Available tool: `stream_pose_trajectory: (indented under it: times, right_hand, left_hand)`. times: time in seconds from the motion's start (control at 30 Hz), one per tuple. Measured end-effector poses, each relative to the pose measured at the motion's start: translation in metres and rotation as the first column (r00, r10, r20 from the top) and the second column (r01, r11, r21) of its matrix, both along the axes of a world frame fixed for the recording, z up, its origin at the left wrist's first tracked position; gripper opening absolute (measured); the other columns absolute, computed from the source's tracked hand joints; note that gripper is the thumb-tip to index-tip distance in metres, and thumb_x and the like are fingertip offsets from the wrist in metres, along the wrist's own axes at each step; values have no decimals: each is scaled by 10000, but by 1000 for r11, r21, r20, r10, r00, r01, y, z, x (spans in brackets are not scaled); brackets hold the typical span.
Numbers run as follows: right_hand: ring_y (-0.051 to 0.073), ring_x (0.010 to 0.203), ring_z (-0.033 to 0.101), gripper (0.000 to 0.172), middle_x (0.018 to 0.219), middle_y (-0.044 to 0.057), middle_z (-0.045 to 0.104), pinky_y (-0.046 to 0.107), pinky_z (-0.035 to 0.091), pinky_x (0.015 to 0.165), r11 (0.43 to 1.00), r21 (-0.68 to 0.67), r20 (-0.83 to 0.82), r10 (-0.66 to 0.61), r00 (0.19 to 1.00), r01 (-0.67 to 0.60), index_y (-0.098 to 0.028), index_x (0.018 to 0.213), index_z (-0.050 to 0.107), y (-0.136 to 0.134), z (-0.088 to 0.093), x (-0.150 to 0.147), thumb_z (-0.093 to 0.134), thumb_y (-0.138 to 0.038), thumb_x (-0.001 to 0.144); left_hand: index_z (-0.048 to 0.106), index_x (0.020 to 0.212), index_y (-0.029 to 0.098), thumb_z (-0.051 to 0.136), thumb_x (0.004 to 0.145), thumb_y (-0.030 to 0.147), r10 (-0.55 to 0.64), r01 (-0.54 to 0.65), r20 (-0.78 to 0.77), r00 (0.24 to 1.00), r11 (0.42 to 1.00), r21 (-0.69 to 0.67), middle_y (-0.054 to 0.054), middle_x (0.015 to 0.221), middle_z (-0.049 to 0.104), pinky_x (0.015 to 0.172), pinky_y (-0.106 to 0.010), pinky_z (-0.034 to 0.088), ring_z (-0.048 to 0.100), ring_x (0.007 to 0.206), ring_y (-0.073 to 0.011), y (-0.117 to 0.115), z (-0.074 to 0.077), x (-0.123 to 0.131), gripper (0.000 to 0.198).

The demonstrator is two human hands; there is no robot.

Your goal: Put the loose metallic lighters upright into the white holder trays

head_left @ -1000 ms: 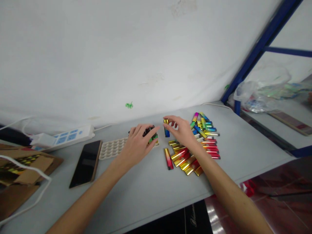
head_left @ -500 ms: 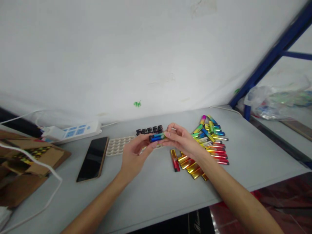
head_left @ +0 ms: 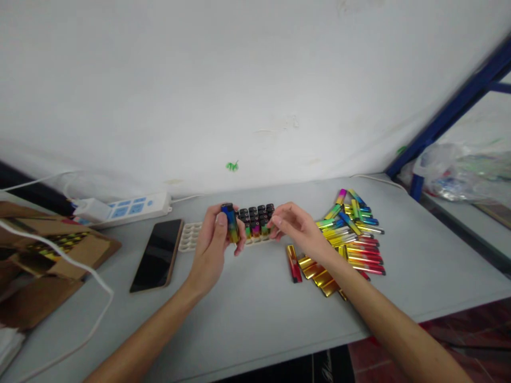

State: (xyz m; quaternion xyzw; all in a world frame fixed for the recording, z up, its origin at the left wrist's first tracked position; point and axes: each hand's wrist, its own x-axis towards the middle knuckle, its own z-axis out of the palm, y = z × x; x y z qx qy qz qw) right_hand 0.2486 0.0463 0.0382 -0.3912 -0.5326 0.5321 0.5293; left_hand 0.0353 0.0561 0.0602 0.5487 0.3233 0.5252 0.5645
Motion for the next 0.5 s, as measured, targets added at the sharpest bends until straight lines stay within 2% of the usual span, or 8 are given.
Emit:
stream_pose_trajectory:
  times: [0.1,0.2,0.3,0.5]
  right_hand:
    - [142,701,677,363,873,1,723,290,567,642,995,32,11,-94,996,93,-243,1000,601,3,3,9,732,-575,931]
    - [135,685,659,330,860,-7,714,288,551,637,986,75,7,-150,989,149,-246,1000,602,6,3,15,709,-556,959]
    - [136,665,645,337,843,-10,704,294,550,627,978,89,43,-196,980,191,-245,998,596,8,-1,18,701,-563,961]
    - [160,785,675,353,852,4,697,287,551,661,962,136,198,-261,945,237,-239,1035,592,12,-14,20,651,-584,984]
  left_hand:
    - [546,1064,235,588,1014,593,-48,50,23,999,995,-86,47,722,560,495,-217,360,478,572,-110,3,-6,-4,364]
    - [534,994,232,596,1005,601,-26,19,-56,998,993,-117,48,705,534,477,-203,308,452,577,-109,2,-12,-9,375]
    - [539,972,232,599,1004,593,22,-31,-128,992,998,-62,71,636,482,472,-210,266,370,525,-99,-1,-14,-13,367]
    - [446,668,221,577,970,668,127,-110,-349,928,992,67,58,587,353,495,-264,253,301,531,-110,2,-21,-22,555]
